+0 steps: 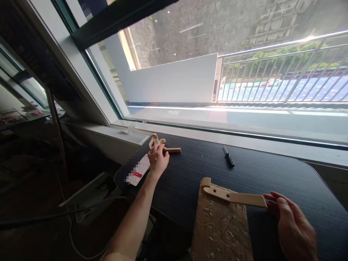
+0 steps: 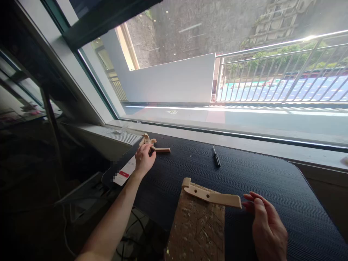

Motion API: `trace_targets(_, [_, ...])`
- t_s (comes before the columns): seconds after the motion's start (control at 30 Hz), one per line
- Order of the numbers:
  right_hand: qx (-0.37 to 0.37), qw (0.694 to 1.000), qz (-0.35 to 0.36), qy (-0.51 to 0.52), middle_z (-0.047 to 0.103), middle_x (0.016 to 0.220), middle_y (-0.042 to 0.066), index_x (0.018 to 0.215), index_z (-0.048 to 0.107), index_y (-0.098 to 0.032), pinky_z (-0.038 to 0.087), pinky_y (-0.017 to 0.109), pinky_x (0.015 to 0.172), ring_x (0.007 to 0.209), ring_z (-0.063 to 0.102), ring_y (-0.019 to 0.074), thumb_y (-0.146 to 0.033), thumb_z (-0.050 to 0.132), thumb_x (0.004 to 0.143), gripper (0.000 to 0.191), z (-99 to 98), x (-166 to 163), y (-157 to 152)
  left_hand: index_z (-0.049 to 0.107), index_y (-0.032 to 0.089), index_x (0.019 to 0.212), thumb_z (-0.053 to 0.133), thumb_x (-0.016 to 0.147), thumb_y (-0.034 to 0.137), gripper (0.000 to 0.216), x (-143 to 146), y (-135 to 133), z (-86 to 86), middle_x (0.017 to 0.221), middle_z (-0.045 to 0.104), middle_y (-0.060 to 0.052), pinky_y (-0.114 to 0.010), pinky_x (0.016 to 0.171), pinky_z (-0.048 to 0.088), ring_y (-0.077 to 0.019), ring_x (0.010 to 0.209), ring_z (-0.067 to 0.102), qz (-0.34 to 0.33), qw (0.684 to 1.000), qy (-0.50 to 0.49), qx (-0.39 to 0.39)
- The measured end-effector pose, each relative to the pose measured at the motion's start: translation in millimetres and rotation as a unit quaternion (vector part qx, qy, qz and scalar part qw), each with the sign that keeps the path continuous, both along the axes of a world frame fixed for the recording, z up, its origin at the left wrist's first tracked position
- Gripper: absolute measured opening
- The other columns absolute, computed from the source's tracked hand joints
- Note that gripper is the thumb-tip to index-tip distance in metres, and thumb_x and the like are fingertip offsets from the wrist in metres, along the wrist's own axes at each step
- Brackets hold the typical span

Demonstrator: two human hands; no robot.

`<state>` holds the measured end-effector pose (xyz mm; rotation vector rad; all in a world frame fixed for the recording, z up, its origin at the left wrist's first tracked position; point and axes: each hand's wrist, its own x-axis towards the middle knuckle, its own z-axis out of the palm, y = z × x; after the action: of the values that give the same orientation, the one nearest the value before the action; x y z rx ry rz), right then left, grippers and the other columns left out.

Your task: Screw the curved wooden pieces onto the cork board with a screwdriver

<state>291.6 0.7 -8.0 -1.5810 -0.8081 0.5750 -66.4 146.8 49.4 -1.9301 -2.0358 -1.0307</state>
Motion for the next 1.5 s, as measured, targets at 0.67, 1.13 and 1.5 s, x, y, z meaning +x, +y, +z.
trace_targets(0.67, [-0.108,0.991,0.014,-0.080,0.067,0.091,0.004,0.098,0.063,-0.022,0.043,0.037,0.086,0.091,0.059,0.0250,-0.056,0.047,0.072,0.046,14.9,-3,-3,0.069,0.025,0.085,0.050,0.080,0.025,0.019,-39,66,2.1,0.111,0.057,-0.007,-0.047,0.101,0.019,-0.0256,0.116,0.037,-0.078,0.966,0.245,-0.031])
trace_targets(1.13, [-0.121,0.985,0.021,-0.123,0.067,0.091,0.005,0.096,0.065,-0.021,0.045,0.036,0.077,0.083,0.059,0.0246,-0.058,0.045,0.072,0.049,13.2,-1,-3,0.071,0.023,0.083,0.050,0.077,0.032,0.024,-34,146,28.0,0.089,0.063,-0.010,-0.041,0.087,0.029,-0.0263,0.096,0.047,-0.056,0.944,0.256,-0.202])
trace_targets(1.5, [-0.135,0.983,0.022,-0.125,0.066,0.091,0.003,0.097,0.064,-0.023,0.044,0.035,0.079,0.085,0.058,0.0234,-0.057,0.044,0.073,0.046,12.7,-2,-2,0.068,0.021,0.074,0.058,0.069,0.021,0.011,-44,129,28.3,0.085,0.063,-0.008,-0.055,0.100,0.013,-0.0255,0.098,0.049,-0.076,0.927,0.270,-0.248])
